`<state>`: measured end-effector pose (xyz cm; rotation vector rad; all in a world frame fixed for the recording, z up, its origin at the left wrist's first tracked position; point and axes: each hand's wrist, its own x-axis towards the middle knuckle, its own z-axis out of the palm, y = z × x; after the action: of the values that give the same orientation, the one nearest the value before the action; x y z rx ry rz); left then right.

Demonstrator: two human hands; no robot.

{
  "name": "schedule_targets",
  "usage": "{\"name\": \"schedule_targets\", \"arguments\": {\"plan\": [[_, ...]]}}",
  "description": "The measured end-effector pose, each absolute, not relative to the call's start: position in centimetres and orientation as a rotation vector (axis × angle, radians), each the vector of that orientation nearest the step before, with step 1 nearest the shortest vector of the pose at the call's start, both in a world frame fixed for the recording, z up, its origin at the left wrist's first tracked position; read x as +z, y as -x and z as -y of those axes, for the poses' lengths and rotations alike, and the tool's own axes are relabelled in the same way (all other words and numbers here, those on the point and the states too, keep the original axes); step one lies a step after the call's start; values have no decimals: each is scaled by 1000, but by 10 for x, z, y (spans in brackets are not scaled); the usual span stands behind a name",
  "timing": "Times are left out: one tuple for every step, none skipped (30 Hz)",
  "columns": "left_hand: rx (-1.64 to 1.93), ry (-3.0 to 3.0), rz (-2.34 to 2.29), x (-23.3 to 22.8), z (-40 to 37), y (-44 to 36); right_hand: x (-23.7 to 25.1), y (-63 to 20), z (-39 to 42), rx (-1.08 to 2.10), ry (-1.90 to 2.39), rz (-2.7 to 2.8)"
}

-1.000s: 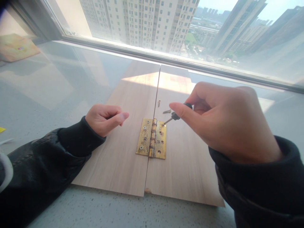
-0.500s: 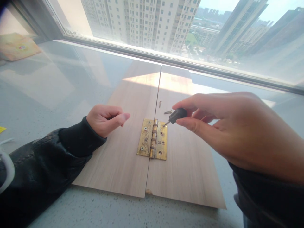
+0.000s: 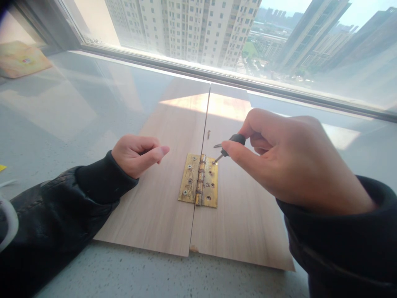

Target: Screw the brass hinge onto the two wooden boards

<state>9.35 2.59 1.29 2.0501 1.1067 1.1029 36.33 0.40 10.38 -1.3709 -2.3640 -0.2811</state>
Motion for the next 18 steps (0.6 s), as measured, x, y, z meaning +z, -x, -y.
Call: {"name": "schedule_targets", "arguments": {"plan": [[1104, -2049, -1109, 13, -26, -94, 103, -362, -4, -289, 1379, 2351], [1103, -2049, -1110, 13, -26, -94, 102, -360, -4, -303, 1388, 2335], [1104, -2050, -1108, 13, -26, -94, 101, -359, -4, -318, 1401, 2319], [1103, -2051, -1106, 13, -26, -94, 100, -359, -5, -333, 1415, 2306], [1101, -2053, -1102, 13, -26, -94, 99, -359, -5, -343, 1429, 2293], [1100, -2055, -1099, 13, -26, -95, 98, -359, -5, -344, 1448, 2283], [1101, -2058, -1095, 13, -26, -95, 98, -359, -5, -345, 1465, 2273], [1101, -2060, -1093, 13, -26, -95, 97, -359, -6, -347, 1479, 2266], [1102, -2061, -1093, 13, -26, -95, 97, -358, -6, -345, 1493, 2259], [1100, -2063, -1094, 13, -26, -95, 97, -358, -6, -350, 1505, 2240], [1099, -2064, -1099, 13, -26, -95, 96, -356, -6, -356, 1517, 2218], [1098, -2066, -1101, 13, -26, -95, 96, -355, -5, -363, 1522, 2197], [1097, -2067, -1101, 14, -26, -94, 96, -353, -4, -368, 1523, 2182], [1096, -2068, -1099, 14, -25, -94, 96, -352, -3, -378, 1521, 2174], [1096, -2067, -1098, 14, -25, -94, 96, -351, -2, -388, 1517, 2172], [1095, -2064, -1098, 14, -25, -94, 96, -350, -2, -388, 1511, 2182], [1097, -2061, -1098, 14, -25, -94, 95, -350, -1, -369, 1508, 2194], [1098, -2057, -1100, 14, -25, -94, 95, -350, -1, -343, 1507, 2192]]}}
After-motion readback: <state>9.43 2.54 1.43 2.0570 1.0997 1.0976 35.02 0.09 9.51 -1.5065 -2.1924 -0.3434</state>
